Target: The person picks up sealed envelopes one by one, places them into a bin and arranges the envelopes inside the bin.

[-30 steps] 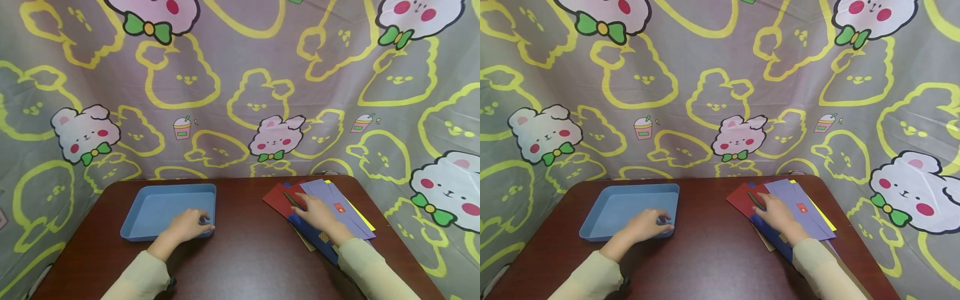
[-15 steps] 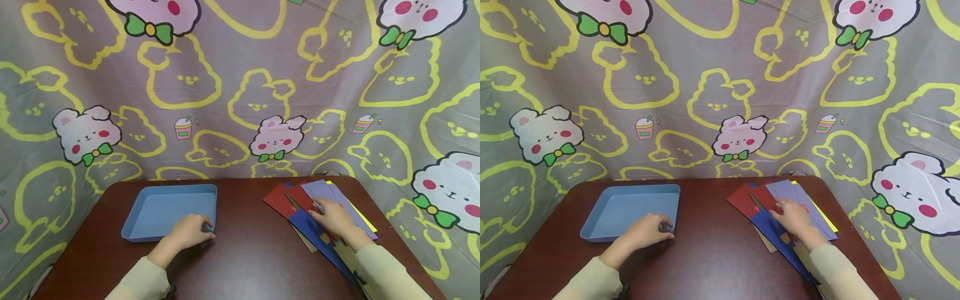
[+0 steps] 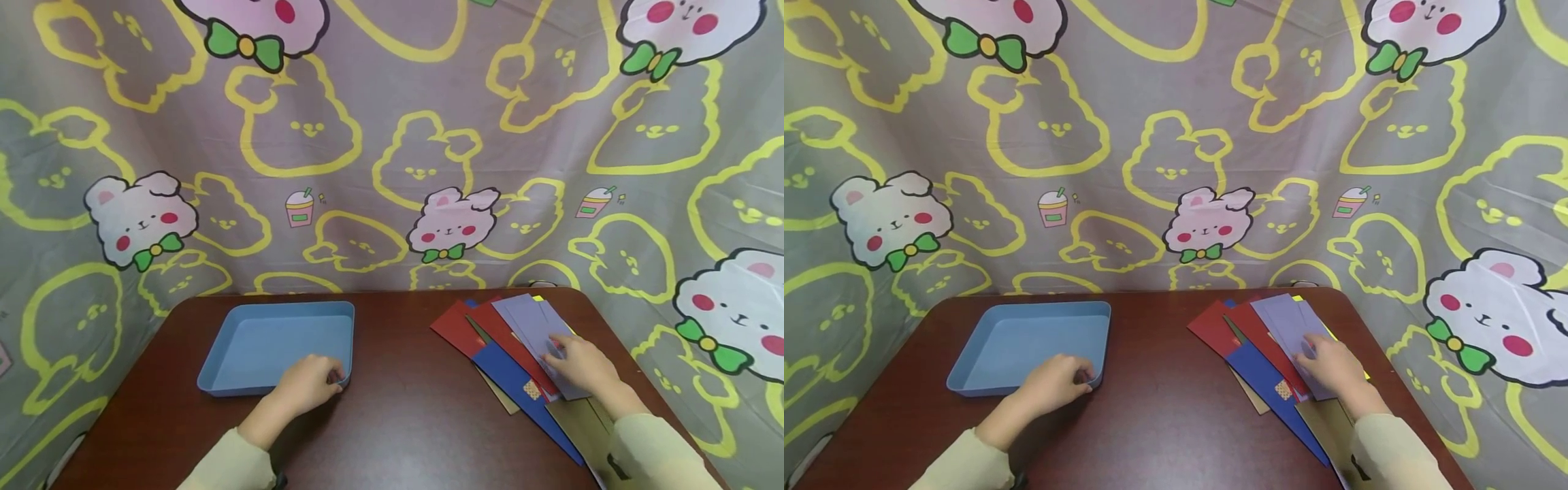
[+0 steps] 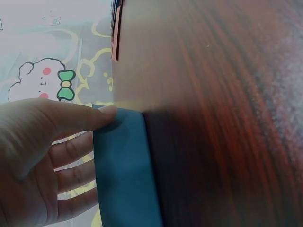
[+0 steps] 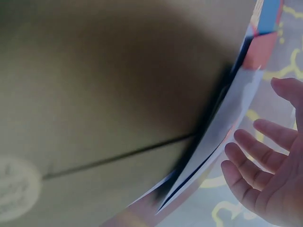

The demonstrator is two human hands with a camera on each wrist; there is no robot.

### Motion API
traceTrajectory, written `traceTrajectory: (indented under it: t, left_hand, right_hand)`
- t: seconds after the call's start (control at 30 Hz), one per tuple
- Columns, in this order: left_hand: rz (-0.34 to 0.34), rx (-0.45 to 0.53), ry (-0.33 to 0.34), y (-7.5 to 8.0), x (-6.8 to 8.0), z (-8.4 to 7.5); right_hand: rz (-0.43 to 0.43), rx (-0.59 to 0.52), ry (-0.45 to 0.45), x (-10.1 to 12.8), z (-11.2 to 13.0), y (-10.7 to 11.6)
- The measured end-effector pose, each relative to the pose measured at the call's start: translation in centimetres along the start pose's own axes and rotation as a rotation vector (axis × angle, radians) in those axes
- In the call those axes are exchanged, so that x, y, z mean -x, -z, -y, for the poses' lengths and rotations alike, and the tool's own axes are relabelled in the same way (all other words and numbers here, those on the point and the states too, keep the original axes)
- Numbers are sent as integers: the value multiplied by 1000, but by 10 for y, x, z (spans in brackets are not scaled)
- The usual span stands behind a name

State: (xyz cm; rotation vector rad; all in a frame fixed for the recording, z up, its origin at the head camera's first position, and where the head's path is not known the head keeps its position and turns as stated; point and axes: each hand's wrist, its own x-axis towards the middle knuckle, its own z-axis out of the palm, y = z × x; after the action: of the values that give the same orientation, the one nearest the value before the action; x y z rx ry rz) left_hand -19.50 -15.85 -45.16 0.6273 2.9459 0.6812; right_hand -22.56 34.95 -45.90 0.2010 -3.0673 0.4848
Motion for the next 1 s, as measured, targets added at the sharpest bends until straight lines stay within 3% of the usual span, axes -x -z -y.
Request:
traceTrajectory:
  t: [0.57,0.77,1.0]
  left_hand:
    - [-32,-8,-26,1,6,2]
    - [-46,-14,-37,1,11,0]
    - [-72,-39,-42,-1,16,-1]
  right_hand:
    - [79,45,-169,13,-43,9]
    - [146,35,-223,17,-46,13]
    - [178,17,-222,15,-45,14]
